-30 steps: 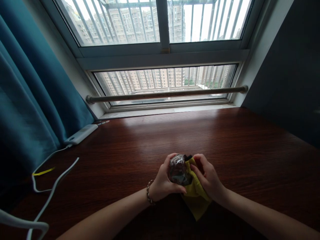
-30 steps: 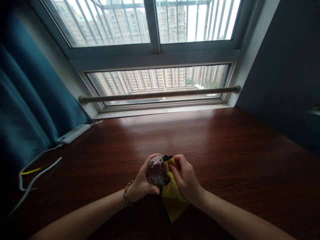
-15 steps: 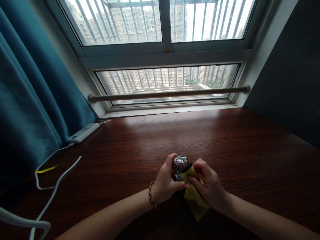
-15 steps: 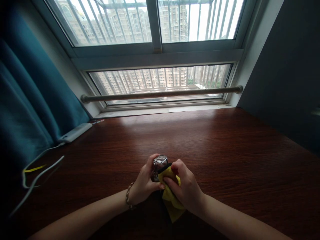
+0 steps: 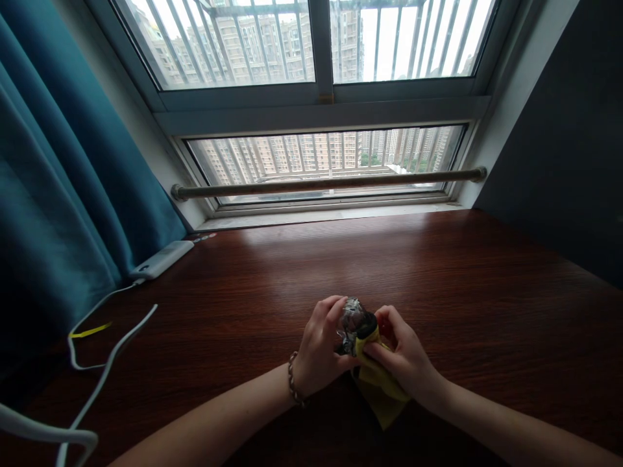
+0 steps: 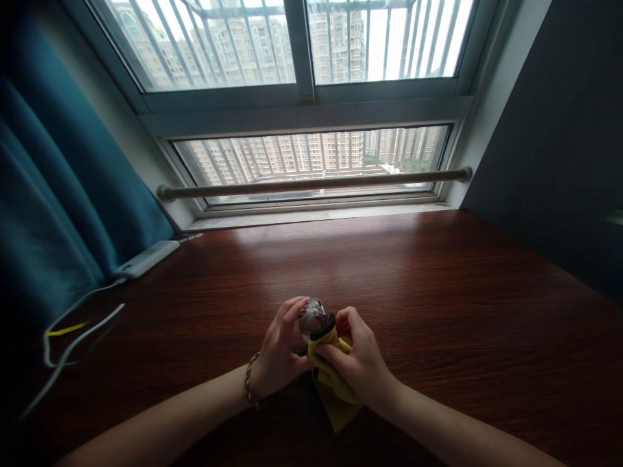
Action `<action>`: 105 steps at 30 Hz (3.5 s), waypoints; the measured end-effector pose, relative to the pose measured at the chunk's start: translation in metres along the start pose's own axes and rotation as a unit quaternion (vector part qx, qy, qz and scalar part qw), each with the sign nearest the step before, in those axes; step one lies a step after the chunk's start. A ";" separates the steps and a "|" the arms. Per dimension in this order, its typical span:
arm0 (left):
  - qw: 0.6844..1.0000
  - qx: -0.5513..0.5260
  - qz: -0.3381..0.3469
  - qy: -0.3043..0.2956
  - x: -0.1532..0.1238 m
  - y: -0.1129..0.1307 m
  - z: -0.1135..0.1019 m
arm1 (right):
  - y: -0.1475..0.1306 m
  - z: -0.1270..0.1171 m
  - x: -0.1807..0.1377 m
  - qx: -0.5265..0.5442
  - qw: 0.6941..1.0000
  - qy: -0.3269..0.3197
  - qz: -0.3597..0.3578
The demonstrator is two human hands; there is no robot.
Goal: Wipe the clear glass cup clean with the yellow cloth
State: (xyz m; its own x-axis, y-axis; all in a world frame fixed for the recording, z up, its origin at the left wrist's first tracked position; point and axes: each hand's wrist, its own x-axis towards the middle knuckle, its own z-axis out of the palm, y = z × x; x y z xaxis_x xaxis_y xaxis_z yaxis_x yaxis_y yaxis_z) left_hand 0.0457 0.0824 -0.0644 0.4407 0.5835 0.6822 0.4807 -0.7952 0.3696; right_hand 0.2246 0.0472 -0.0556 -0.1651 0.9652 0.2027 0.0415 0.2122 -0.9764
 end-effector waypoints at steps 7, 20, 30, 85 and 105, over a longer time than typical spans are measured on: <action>0.999 0.024 0.004 0.047 0.003 0.001 0.000 | 0.004 0.001 0.004 0.184 0.978 -0.035 0.096; 0.992 0.099 0.069 0.025 0.000 -0.005 -0.001 | 0.007 0.001 0.004 0.278 0.950 -0.036 0.135; 0.994 0.075 0.071 0.027 0.001 -0.005 -0.002 | 0.005 0.002 0.003 0.277 0.953 -0.039 0.117; 0.977 -0.167 -0.109 -0.077 0.002 -0.004 0.001 | -0.003 -0.004 0.010 0.328 0.936 0.001 0.129; 0.994 -0.014 0.103 -0.036 -0.003 -0.003 0.000 | -0.004 0.001 0.004 0.274 0.955 -0.011 0.115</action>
State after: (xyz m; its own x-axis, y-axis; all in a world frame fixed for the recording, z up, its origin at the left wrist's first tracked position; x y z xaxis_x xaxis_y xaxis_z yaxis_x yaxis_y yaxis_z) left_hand 0.0429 0.0831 -0.0670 0.5818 0.4169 0.6983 0.3537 -0.9029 0.2443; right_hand 0.2226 0.0504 -0.0507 -0.2346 0.9719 -0.0170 -0.4426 -0.1223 -0.8883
